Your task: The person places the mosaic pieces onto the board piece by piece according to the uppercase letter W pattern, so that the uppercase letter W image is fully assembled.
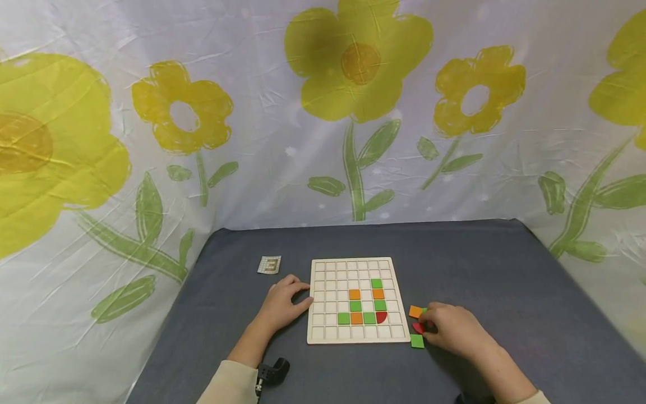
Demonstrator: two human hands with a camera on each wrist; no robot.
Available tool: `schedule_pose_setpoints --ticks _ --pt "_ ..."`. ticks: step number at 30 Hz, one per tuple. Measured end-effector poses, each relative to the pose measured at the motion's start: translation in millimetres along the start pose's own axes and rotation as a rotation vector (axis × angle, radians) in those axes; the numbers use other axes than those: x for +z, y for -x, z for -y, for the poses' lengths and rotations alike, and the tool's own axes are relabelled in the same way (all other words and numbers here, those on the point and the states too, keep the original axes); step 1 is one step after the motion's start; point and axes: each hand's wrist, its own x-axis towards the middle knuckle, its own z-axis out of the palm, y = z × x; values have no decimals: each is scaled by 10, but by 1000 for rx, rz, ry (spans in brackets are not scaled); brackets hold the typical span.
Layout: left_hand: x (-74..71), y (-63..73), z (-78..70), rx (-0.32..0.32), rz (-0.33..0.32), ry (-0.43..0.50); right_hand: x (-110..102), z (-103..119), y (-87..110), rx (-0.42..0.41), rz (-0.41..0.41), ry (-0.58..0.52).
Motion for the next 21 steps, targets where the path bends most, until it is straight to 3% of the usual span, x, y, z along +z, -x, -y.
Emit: schedule_pose_setpoints --ticks 9,21 --pt "-16 5 3 1 -2 6 -85 68 -79 -27 -54 -8" --pt "-20 11 -14 0 1 9 -251 402 -375 -106 -58 -50"
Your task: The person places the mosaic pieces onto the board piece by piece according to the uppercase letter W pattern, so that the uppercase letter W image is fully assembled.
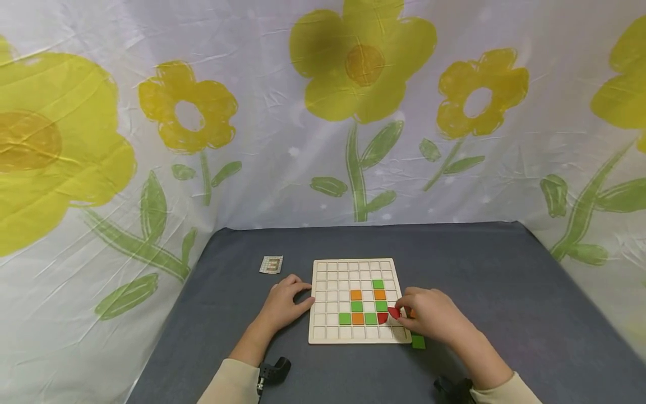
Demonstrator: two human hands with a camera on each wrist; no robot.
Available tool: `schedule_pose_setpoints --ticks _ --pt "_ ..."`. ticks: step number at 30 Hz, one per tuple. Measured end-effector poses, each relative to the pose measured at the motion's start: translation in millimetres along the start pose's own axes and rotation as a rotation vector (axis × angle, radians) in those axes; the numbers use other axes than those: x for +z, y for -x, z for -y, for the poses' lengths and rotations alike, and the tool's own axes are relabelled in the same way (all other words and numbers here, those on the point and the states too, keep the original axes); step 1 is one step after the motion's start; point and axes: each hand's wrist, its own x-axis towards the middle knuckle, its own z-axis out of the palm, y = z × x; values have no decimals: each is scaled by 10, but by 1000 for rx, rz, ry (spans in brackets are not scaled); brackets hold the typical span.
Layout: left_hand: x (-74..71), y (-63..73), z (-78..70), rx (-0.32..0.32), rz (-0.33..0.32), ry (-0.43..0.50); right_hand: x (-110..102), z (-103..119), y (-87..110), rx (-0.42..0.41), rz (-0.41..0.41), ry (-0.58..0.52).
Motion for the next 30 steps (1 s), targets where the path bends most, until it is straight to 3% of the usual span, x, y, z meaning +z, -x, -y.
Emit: schedule_pose_setpoints --ticks 7,17,30 --pt "-1 21 -1 15 -5 1 49 191 -252 -41 38 -19" --pt "18 13 16 28 -5 3 189 446 -528 -123 4 -74" --pt "-23 14 9 27 -8 -5 499 734 -816 -146 102 -4"
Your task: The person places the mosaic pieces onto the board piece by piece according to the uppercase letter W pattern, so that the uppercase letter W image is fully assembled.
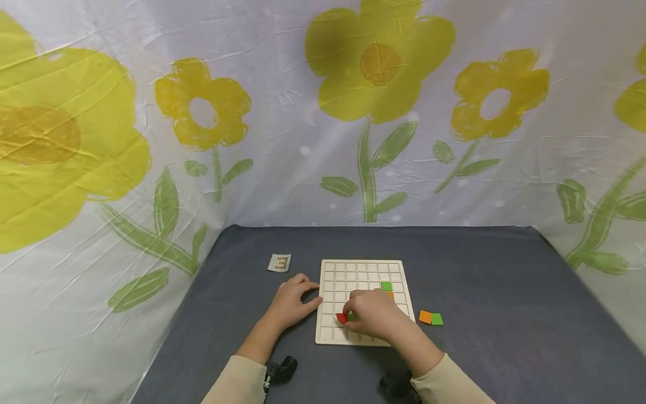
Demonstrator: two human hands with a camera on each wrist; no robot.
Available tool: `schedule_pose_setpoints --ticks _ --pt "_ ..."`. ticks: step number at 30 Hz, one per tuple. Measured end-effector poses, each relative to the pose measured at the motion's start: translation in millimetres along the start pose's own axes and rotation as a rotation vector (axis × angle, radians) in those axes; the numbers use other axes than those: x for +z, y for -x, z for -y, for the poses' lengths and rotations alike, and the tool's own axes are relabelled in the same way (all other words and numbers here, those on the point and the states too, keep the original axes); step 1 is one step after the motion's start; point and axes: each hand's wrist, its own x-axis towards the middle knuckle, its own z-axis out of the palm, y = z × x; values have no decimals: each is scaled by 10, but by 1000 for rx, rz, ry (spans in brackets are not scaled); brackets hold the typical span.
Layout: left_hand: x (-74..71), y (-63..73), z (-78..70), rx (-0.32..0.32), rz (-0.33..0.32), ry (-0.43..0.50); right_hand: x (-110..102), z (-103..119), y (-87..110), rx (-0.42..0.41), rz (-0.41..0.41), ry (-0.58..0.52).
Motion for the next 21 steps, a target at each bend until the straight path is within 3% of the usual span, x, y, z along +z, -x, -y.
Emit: schedule_pose_setpoints --ticks 10,21 --pt "5 -9 -20 -4 -5 -3 177 33 -43 5 -22 89" --pt "-9 10 -22 -10 5 9 188 70 -69 62 -61 37"
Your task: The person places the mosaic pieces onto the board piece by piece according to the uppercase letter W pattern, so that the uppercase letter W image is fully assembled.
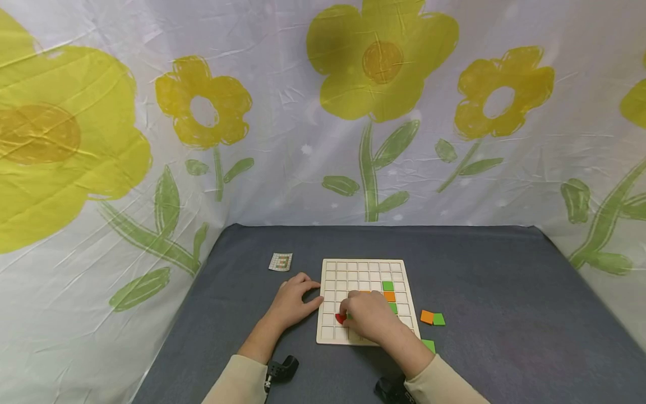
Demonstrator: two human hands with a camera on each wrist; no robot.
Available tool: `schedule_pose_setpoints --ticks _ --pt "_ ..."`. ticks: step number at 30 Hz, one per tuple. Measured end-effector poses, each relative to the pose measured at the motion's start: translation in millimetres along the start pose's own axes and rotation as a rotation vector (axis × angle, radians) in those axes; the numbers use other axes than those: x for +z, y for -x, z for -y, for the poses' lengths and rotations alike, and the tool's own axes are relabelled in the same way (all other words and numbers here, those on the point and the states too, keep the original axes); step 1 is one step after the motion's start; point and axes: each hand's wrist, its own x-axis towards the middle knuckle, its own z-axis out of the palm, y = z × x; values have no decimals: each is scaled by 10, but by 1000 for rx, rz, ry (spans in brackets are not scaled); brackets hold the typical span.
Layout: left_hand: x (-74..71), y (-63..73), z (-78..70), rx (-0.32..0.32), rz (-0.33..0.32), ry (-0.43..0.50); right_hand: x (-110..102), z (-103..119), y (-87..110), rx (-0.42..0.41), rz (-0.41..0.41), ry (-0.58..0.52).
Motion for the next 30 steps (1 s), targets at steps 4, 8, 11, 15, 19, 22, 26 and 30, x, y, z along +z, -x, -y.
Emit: schedule_pose_setpoints --ticks 4,8,11,15,19,22,26,30 --pt "-1 -7 -3 9 0 -7 5 6 -11 16 -3 17" --pt "9 -12 5 11 0 -6 -3 10 -10 25 4 13" --pt "18 -13 15 4 -2 -5 -29 15 2 22 3 -4" --pt "30 -10 27 7 -12 -14 -61 6 42 24 -10 -27" --pt "34 -3 23 11 -11 -5 -95 -35 128 26 -35 -28" --pt "40 2 27 4 -8 0 -113 -78 211 19 -65 -19" --pt "38 1 31 -3 -11 -1 -122 -154 310 27 -87 -4" --pt "31 -10 25 1 -13 8 -138 -257 422 71 -91 -2"
